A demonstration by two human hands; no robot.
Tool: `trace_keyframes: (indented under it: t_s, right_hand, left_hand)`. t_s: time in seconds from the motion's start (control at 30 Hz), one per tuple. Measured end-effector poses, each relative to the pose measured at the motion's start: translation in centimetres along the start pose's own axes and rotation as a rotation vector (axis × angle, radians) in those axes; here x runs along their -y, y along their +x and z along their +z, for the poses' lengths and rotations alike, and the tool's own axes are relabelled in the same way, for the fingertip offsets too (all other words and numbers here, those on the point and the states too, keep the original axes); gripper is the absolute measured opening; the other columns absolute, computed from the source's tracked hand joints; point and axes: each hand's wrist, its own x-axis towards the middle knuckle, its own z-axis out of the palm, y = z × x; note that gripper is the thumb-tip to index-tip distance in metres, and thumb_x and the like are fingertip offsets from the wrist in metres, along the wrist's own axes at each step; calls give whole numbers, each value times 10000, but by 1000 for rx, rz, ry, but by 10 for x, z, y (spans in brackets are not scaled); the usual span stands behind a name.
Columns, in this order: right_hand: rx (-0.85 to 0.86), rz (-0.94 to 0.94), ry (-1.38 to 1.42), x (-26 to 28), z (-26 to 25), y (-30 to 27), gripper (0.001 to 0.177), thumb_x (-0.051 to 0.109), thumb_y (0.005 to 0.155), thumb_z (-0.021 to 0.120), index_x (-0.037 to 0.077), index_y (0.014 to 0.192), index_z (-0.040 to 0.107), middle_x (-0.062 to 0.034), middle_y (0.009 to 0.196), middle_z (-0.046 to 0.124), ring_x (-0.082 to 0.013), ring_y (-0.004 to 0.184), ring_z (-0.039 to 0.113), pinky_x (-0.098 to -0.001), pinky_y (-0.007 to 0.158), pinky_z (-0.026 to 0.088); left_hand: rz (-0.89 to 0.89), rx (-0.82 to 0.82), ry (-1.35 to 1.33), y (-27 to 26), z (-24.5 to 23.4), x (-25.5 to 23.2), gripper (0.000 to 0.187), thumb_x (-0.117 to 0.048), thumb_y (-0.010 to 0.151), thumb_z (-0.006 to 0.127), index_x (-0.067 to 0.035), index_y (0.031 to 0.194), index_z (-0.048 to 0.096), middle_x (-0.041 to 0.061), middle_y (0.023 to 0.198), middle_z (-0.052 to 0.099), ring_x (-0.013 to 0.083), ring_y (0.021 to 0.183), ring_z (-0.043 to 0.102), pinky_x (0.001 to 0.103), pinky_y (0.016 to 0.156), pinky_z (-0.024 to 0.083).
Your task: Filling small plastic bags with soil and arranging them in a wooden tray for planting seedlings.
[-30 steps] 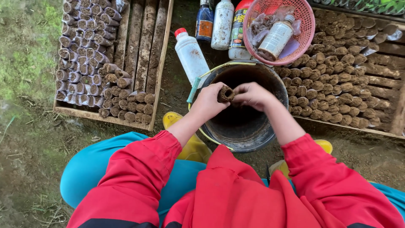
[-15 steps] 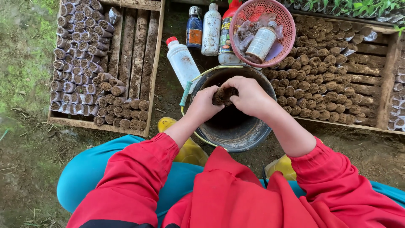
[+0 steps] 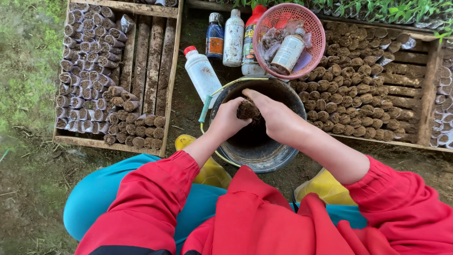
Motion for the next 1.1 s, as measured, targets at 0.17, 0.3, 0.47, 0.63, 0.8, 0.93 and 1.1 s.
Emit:
trace_keyframes:
  t_s: [0.17,0.3,0.47,0.63,0.8,0.93,1.1]
  right_hand:
    - [-119,-217,-349,-36,26,-6,874,-252,810,423,-41,1620,171,-297,1664,197,-443,1551,153,-590,1232,151]
    - [-169,-262,-578,-60,50,-13,745,-60,919,414,-19,1623,174,-253,1682,191,-380,1573,165,-528,1269,135]
    - [-375,-302,-783,-80,74,-18,624,67,990,411,11,1600,289,-211,1618,353,-337,1527,323,-473,1246,247]
    - [-475,-274,-799,-97,96,-19,459,112,998,459,44,1448,515,-168,1361,583,-315,1264,599,-403,1053,497]
    - [-327,-171,-629,-88,79,-45,235,71,936,617,84,1167,652,-119,1077,613,-270,854,678,-330,573,628]
    - [-271,-109,-558,-101,54,-65,157,38,933,648,69,1087,639,-119,1010,583,-280,785,671,-346,515,614]
    - [-184,-72,-502,-148,0,-99,178,68,887,728,81,1020,610,-107,919,547,-312,748,682,-404,498,608]
  left_hand:
    - [18,-24,-79,-2,-4,-38,513,-101,845,759,15,1278,510,332,1122,637,586,1098,625,692,899,552]
    - [-100,-54,-100,9,5,-34,784,-185,737,830,-205,1446,498,202,1221,709,431,1188,661,520,1047,554]
    - [-182,11,-74,9,20,-29,900,-182,697,852,-217,1513,475,191,1233,713,380,1232,650,471,1105,525]
    - [-168,119,-93,11,39,-12,940,-76,701,832,-124,1554,438,256,1192,708,396,1246,638,490,1119,507]
    - [-143,405,-381,22,59,14,1091,220,698,710,-62,1638,233,311,1278,647,397,1202,649,518,1055,555]
    - [-292,499,-421,30,56,-15,1054,168,725,748,-118,1626,282,227,1333,638,320,1167,684,459,1026,581]
    - [-320,477,-23,37,56,-46,682,113,854,693,-105,1485,556,178,1371,653,347,1242,669,472,1016,582]
